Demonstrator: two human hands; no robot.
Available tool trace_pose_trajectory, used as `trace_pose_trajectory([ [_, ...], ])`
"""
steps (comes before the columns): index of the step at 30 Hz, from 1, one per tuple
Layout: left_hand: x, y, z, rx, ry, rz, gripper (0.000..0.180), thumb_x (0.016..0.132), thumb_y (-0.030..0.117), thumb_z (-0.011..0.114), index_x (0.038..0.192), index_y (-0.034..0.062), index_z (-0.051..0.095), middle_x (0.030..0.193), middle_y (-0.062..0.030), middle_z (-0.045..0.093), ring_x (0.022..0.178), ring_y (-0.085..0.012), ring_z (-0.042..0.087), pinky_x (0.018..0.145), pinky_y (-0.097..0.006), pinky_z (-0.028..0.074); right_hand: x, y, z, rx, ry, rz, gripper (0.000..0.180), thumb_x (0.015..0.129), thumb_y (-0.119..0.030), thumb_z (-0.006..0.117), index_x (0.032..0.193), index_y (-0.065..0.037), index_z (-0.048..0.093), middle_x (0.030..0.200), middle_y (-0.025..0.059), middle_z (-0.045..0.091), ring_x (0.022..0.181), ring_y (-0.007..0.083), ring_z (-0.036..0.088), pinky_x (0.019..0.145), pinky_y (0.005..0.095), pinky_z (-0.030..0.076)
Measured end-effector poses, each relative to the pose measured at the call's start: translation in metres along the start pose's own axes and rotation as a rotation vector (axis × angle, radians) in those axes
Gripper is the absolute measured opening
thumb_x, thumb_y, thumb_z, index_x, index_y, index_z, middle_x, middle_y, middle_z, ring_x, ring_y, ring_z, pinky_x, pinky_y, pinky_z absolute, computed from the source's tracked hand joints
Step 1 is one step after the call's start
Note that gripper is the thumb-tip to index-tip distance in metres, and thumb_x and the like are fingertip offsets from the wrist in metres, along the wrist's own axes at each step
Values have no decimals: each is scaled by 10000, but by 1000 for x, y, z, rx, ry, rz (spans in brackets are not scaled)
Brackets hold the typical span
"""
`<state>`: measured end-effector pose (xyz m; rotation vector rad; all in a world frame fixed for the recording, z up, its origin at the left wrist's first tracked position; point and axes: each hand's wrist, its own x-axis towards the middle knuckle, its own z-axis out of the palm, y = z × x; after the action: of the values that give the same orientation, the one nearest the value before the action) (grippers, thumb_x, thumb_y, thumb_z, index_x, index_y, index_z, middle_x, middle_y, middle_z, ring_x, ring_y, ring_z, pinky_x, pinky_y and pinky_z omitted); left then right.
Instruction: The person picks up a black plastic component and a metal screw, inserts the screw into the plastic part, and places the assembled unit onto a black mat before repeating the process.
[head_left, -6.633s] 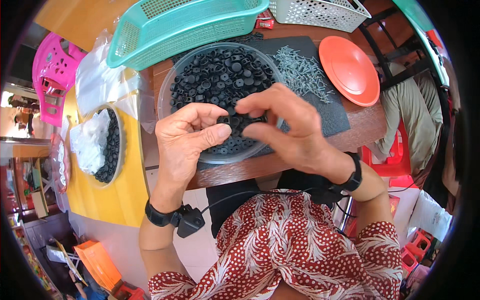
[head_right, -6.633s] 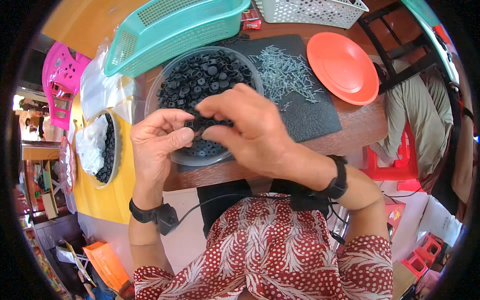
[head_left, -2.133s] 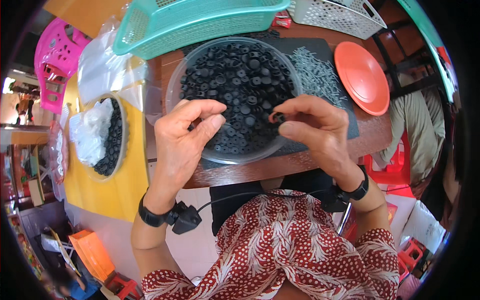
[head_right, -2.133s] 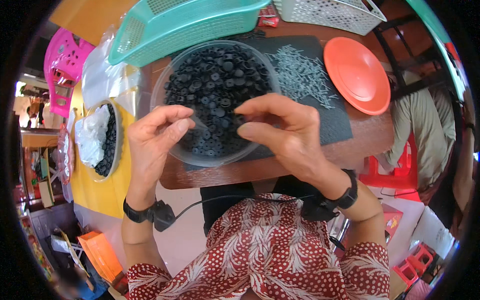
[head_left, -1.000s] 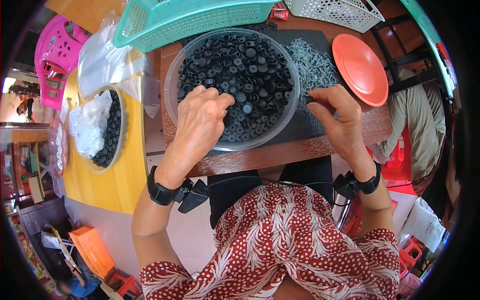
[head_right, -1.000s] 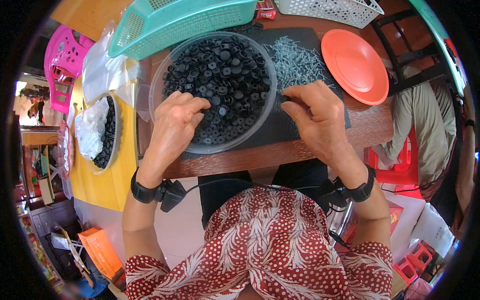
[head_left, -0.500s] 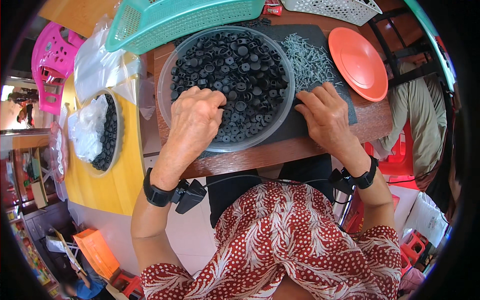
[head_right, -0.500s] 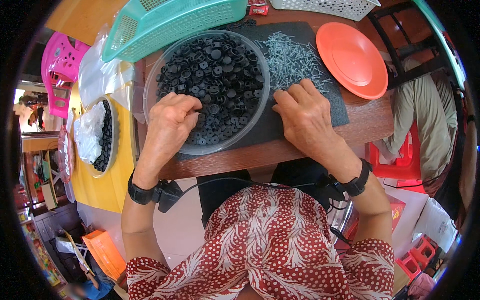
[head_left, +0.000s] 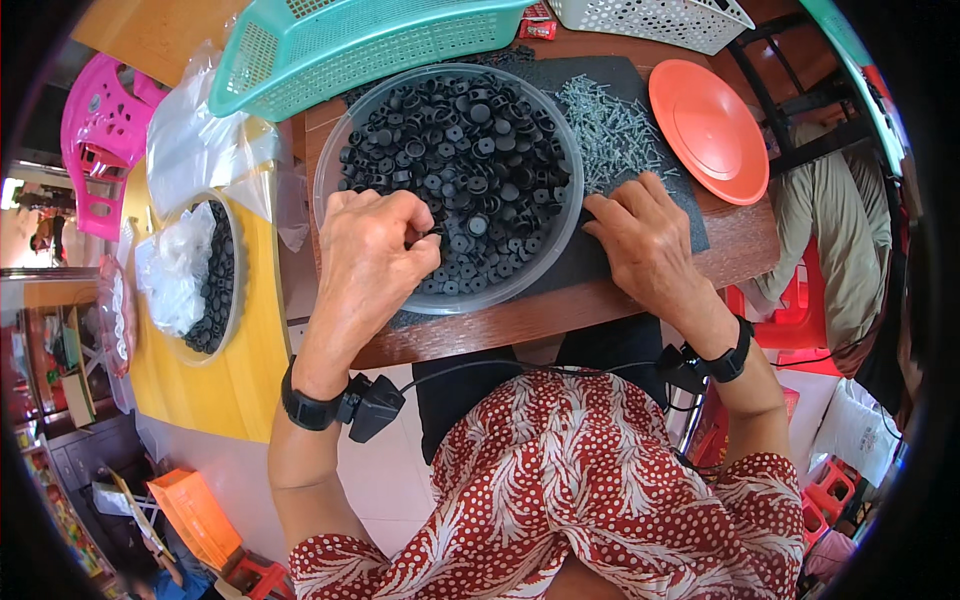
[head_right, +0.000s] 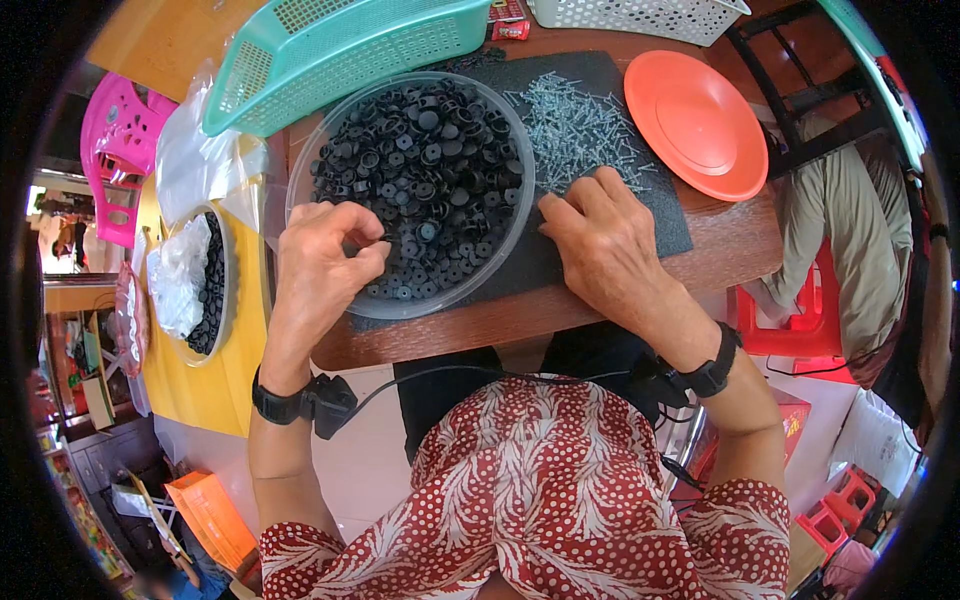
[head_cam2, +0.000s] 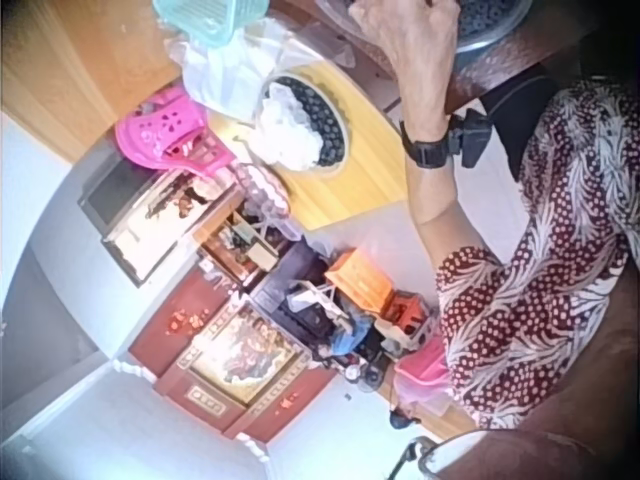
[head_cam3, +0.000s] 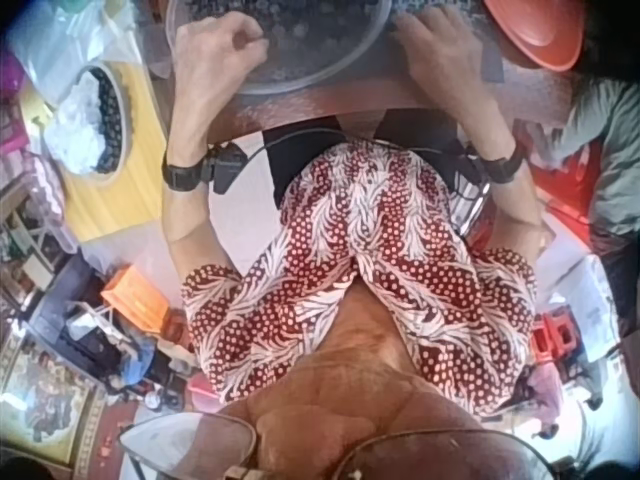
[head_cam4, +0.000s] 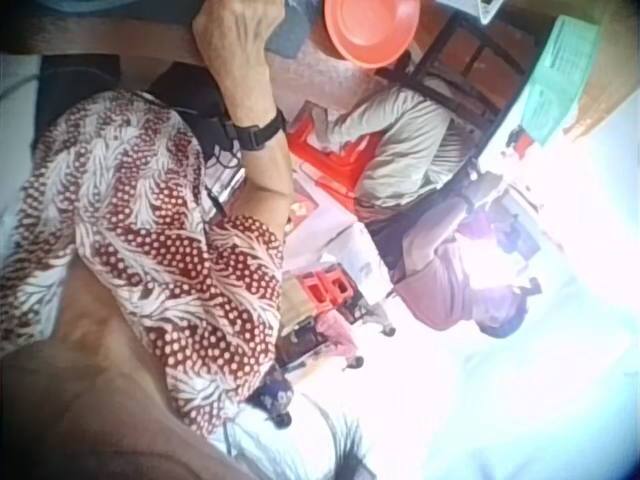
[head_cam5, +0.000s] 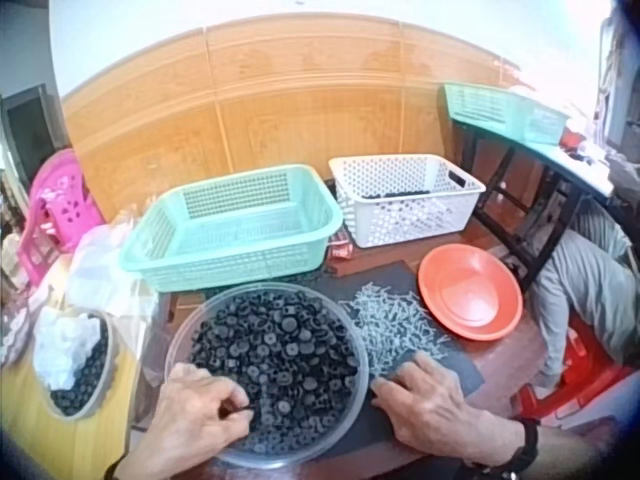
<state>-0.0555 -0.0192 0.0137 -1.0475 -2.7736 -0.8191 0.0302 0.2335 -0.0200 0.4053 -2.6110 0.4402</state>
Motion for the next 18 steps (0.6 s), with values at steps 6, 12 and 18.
trace_pose_trajectory([
  [6, -9, 5, -3, -335, 57, -179, 62, 713, -9, 625, 741, 5, 571, 682, -31, 563, 651, -120, 500, 613, -246, 403, 4, -2, -9, 17, 84, -7, 213, 658, -18, 677, 855, 1, 598, 741, 103, 507, 712, 264, 488, 610, 349, 417],
  [12, -10, -8, 4, -237, 210, -140, 90, 751, -36, 603, 839, -14, 605, 725, -21, 576, 679, -115, 531, 611, -247, 422, 2, -3, -10, 55, 136, -21, 232, 652, 14, 667, 873, 14, 596, 759, 116, 539, 705, 274, 505, 600, 358, 426],
  [18, -3, 1, 3, -50, 85, 39, 159, 712, -40, 617, 865, 1, 625, 767, -81, 603, 718, -222, 558, 667, -306, 429, 1, -5, -8, 84, 137, -10, 258, 636, 39, 669, 880, 12, 590, 781, 120, 554, 705, 279, 509, 594, 364, 428],
])
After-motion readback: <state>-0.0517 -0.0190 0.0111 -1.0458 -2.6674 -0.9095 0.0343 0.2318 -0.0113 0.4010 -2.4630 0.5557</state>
